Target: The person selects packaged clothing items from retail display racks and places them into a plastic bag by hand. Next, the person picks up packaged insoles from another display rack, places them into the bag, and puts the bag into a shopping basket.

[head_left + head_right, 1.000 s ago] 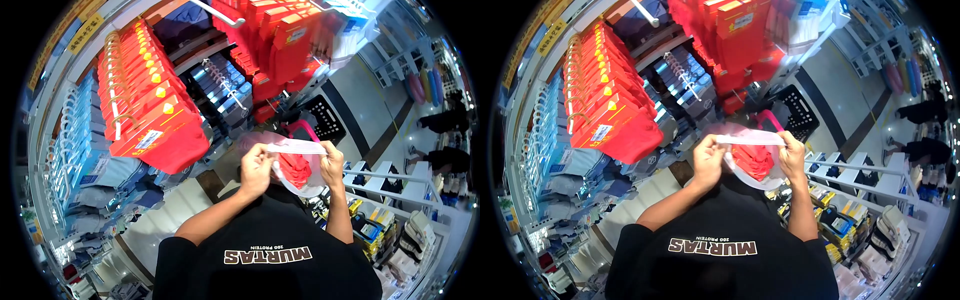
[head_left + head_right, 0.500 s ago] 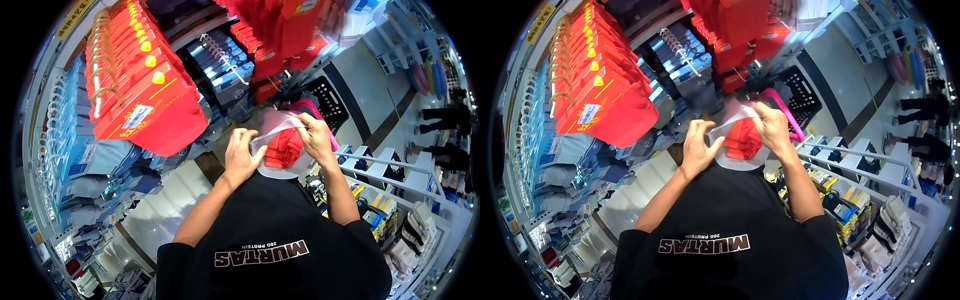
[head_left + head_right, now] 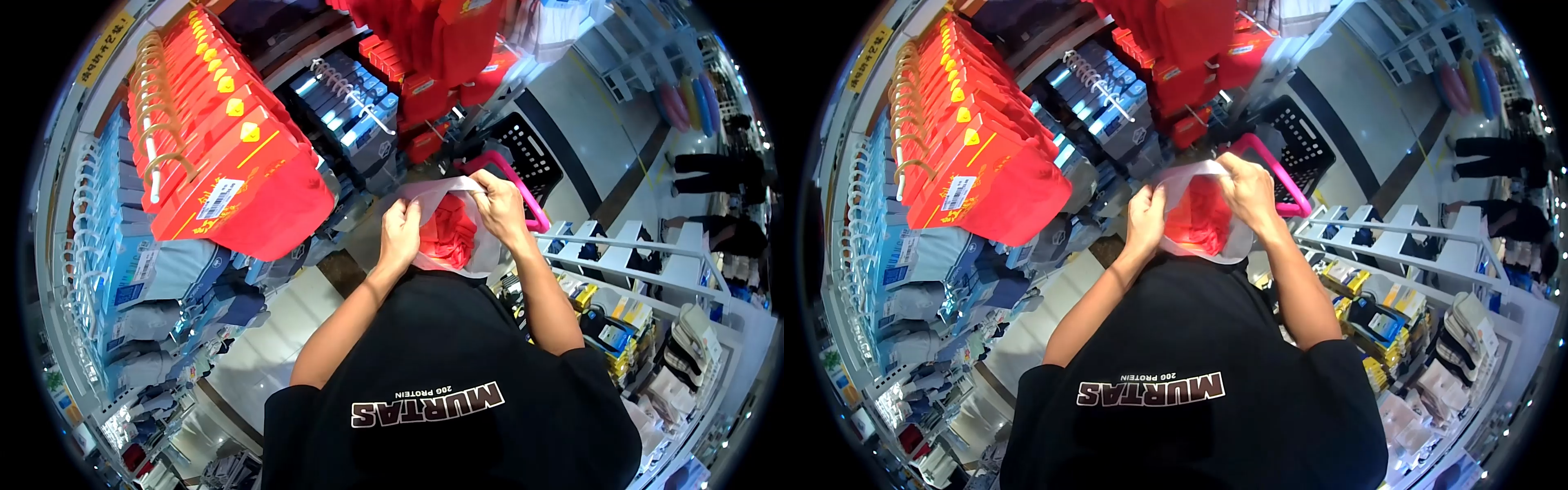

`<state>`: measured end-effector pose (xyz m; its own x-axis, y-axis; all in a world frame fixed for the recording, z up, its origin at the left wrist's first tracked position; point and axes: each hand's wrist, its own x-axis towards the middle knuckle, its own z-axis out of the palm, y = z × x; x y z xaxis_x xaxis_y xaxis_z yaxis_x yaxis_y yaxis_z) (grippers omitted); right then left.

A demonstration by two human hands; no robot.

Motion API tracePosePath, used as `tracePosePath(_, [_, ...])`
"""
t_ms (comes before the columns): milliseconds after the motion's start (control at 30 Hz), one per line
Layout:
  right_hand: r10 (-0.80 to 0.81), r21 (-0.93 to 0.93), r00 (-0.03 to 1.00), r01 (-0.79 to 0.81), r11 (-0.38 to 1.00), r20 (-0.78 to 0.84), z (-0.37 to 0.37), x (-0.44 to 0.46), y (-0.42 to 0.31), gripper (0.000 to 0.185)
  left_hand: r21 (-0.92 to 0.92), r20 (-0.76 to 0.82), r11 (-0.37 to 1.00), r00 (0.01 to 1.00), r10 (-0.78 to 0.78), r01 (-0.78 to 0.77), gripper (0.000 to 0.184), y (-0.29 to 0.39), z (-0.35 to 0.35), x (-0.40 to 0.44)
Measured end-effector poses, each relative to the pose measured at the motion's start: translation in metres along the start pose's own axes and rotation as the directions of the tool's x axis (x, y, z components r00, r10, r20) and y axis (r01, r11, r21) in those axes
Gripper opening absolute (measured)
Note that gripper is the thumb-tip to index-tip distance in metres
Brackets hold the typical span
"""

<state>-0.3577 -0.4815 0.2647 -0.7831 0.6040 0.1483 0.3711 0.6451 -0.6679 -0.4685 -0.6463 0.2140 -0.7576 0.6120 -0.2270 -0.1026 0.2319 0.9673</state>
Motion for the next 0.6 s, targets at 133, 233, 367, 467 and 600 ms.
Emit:
tracePosePath(133, [0.003, -0.141, 0.992, 0.015, 0.99, 0.129, 0.003, -0.008, 0.007, 0.012, -0.174, 0.116, 0.979, 0.99, -0.084, 0.104, 0.033, 0.008, -0.006, -0.013])
tracePosePath(233, [-0.055, -0.02, 0.998, 0.055, 0.998, 0.006, 0.009, -0.02, -0.013, 0.014, -0.247, 0.12, 0.965, 0.991, -0.055, 0.083, 0.03, 0.006, -0.01, -0.019])
tracePosePath(367, [0.013, 0.307, 0.991, -0.053, 0.95, 0.133, 0.017, -0.037, -0.038, 0.016, -0.353, 0.055, 0.935, 0.998, -0.029, 0.047, 0.024, 0.0, -0.015, -0.021])
tracePosePath(467, [-0.052, 0.253, 0.924, -0.049, 0.966, 0.378, 0.05, -0.044, -0.02, 0.027, -0.348, 0.072, 0.935, 0.996, -0.048, 0.071, 0.024, -0.001, -0.019, -0.025])
tracePosePath(600, [-0.048, 0.185, 0.862, -0.054, 0.981, 0.504, 0.077, -0.036, -0.018, 0.042, -0.345, 0.045, 0.937, 0.998, -0.033, 0.047, 0.023, 0.008, -0.021, -0.03])
